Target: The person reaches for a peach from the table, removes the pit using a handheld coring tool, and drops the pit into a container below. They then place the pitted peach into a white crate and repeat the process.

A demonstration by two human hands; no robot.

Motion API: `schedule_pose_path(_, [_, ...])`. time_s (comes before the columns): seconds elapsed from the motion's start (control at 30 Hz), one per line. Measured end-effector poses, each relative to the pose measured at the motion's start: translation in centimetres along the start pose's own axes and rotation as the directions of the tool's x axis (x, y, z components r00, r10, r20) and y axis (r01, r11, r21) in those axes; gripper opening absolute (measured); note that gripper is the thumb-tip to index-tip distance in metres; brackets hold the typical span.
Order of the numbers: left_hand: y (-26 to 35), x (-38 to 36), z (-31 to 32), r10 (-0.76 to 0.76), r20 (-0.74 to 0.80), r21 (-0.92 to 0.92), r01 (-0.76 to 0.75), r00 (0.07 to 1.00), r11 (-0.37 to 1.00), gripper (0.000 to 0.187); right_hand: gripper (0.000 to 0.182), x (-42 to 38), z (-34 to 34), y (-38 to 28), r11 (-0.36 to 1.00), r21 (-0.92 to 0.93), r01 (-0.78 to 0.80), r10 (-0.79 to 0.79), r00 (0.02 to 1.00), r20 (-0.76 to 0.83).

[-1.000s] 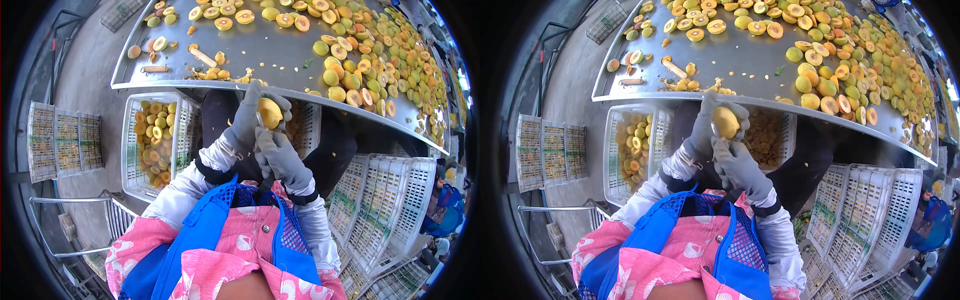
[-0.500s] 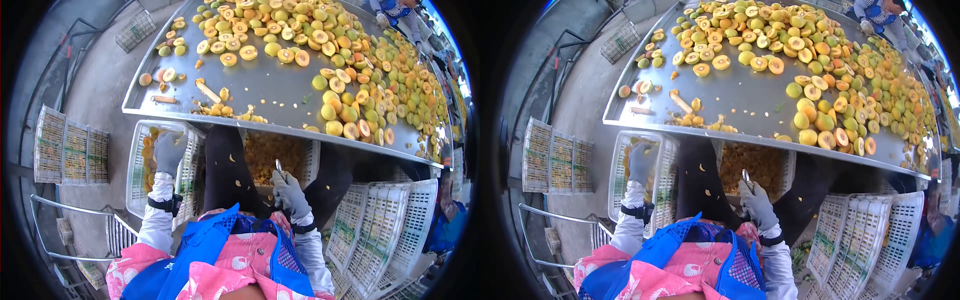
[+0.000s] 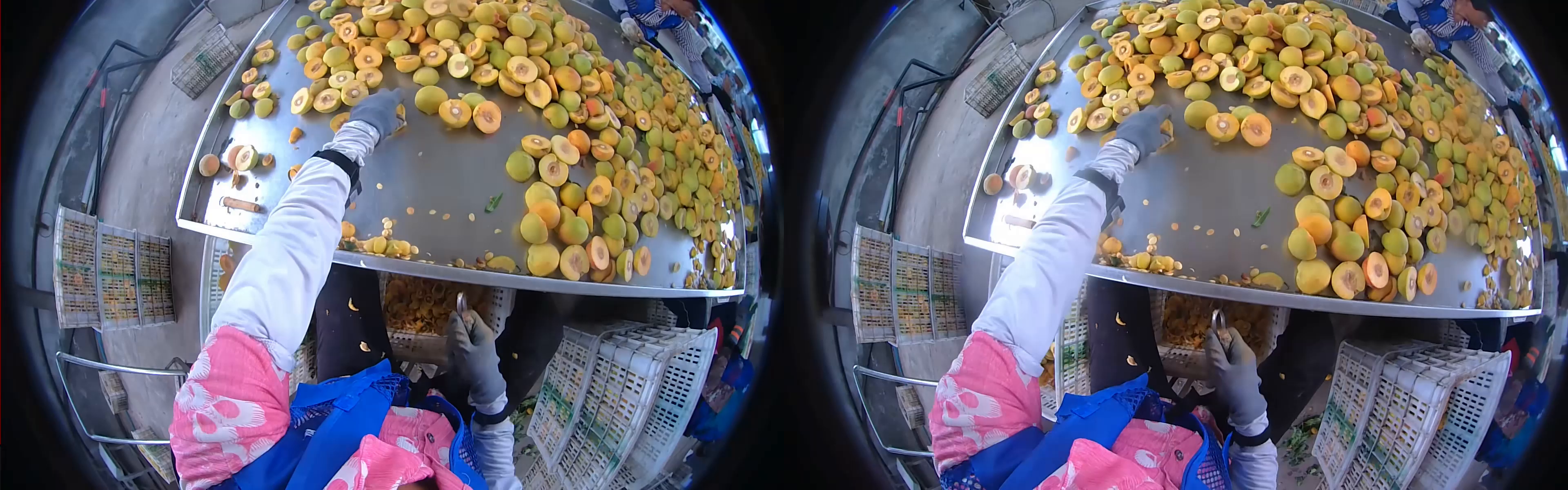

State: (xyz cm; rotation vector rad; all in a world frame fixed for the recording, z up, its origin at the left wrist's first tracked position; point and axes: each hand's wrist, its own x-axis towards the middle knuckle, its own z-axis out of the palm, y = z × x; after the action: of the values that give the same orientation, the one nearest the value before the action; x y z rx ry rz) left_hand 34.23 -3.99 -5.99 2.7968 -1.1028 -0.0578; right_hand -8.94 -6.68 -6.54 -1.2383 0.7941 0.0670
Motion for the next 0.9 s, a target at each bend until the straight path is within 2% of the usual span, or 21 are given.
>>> schedule_pose_path(0.1, [2.0,-2.2,-0.2,-0.036,0.079,-0.099,0.044,0.996,0.994,0.043,0.02,1.7,1.2,-2.4,0.993,-0.039,0.108,-0.108,0.994,0.012])
schedule_pose_path(0.13, [3.0,-3.9,0.0,-0.202,0.162,-0.605,0.259,0.966,0.753,0.041,0.018,2.1,1.8,-3.2,0.988,-0.033,0.154,-0.154,0.988,0.009])
schedule_pose_path(0.17, [3.9,-5.9,0.2,-0.288,0.327,-0.885,0.398,0.9,0.241,0.039,0.015,2.0,2.7,-4.5,0.98,0.082,0.18,-0.182,0.983,0.025])
schedule_pose_path(0.23, [6.4,-11.7,-0.7,-0.045,0.233,-0.954,0.219,0.972,-0.206,0.034,0.019,1.3,3.7,-6.8,0.986,0.12,0.119,-0.127,0.99,0.055])
schedule_pose_path(0.27, [7.6,-13.9,-1.0,-0.032,0.243,-0.949,0.231,0.969,-0.216,0.034,0.02,1.1,4.2,-7.3,0.976,0.12,0.181,-0.189,0.98,0.063])
schedule_pose_path(0.33, [10.2,-16.9,-1.4,0.164,-0.078,-0.974,-0.04,0.983,-0.224,0.036,0.023,0.6,4.8,-7.8,0.962,0.114,0.249,-0.256,0.966,0.048])
schedule_pose_path(0.37, [11.1,-18.1,-1.5,0.179,-0.077,-0.972,-0.034,0.981,-0.233,0.036,0.025,0.3,5.0,-7.8,0.966,0.098,0.238,-0.241,0.97,0.025])
schedule_pose_path(0.4, [11.8,-19.0,-1.5,0.164,-0.263,-0.961,-0.273,0.951,0.042,0.035,0.027,-0.2,5.2,-7.6,0.97,0.085,0.228,-0.229,0.974,0.0])
schedule_pose_path(0.43, [12.7,-20.0,-1.7,0.196,-0.443,-0.819,-0.484,0.875,0.308,0.034,0.027,-0.9,5.3,-7.3,0.969,0.083,0.234,-0.234,0.972,-0.015])
schedule_pose_path(0.47, [14.5,-21.9,-3.2,0.126,-0.273,-0.959,-0.281,0.954,0.045,0.032,0.028,-1.5,5.5,-7.2,0.951,0.111,0.288,-0.281,0.957,-0.073])
schedule_pose_path(0.5, [15.4,-22.8,-3.2,0.136,-0.28,-0.957,-0.288,0.95,0.042,0.032,0.03,-2.0,5.5,-7.1,0.929,0.14,0.343,-0.327,0.936,-0.131])
schedule_pose_path(0.53, [16.1,-23.4,-3.2,0.166,-0.257,-0.933,-0.201,0.952,-0.298,0.03,0.03,-2.6,5.4,-6.9,0.925,0.141,0.353,-0.335,0.932,-0.137])
schedule_pose_path(0.57, [16.5,-23.9,-3.4,0.203,-0.244,-0.799,-0.077,0.948,-0.597,0.031,0.031,-3.2,5.3,-6.8,0.91,0.043,0.411,-0.399,0.901,-0.168])
schedule_pose_path(0.6, [16.6,-24.1,-3.7,0.209,-0.25,-0.799,-0.079,0.945,-0.596,0.031,0.031,-3.6,5.2,-6.7,0.886,-0.056,0.461,-0.462,0.865,-0.193])
schedule_pose_path(0.67, [16.8,-24.7,-4.8,0.213,0.056,-0.787,0.175,0.975,-0.592,0.035,0.031,-4.0,5.0,-6.0,0.842,-0.129,0.523,-0.539,0.815,-0.214])
schedule_pose_path(0.7, [17.4,-25.2,-5.4,0.219,0.052,-0.789,0.174,0.974,-0.59,0.035,0.03,-4.2,4.8,-5.7,0.795,-0.203,0.571,-0.606,0.763,-0.225])
schedule_pose_path(0.73, [18.4,-25.9,-5.9,0.116,-0.115,-0.934,-0.067,0.987,-0.351,0.039,0.03,-4.4,4.8,-5.6,0.793,-0.202,0.574,-0.608,0.76,-0.23])
schedule_pose_path(0.77, [19.0,-26.4,-6.3,0.062,-0.302,-0.952,-0.298,0.951,-0.064,0.043,0.029,-4.7,5.0,-5.4,0.746,-0.253,0.616,-0.666,0.7,-0.257])
schedule_pose_path(0.8, [19.2,-26.7,-6.6,0.068,-0.304,-0.952,-0.3,0.95,-0.064,0.043,0.029,-4.8,5.1,-5.3,0.694,-0.305,0.652,-0.72,0.635,-0.28])
schedule_pose_path(0.87, [19.6,-27.0,-7.0,0.092,-0.161,-0.922,-0.117,0.983,-0.369,0.047,0.028,-4.9,5.2,-5.0,0.679,-0.272,0.682,-0.734,0.617,-0.285])
schedule_pose_path(0.9, [19.8,-27.2,-7.1,0.097,-0.161,-0.924,-0.115,0.982,-0.366,0.047,0.028,-5.0,5.4,-4.9,0.666,-0.238,0.708,-0.744,0.603,-0.287])
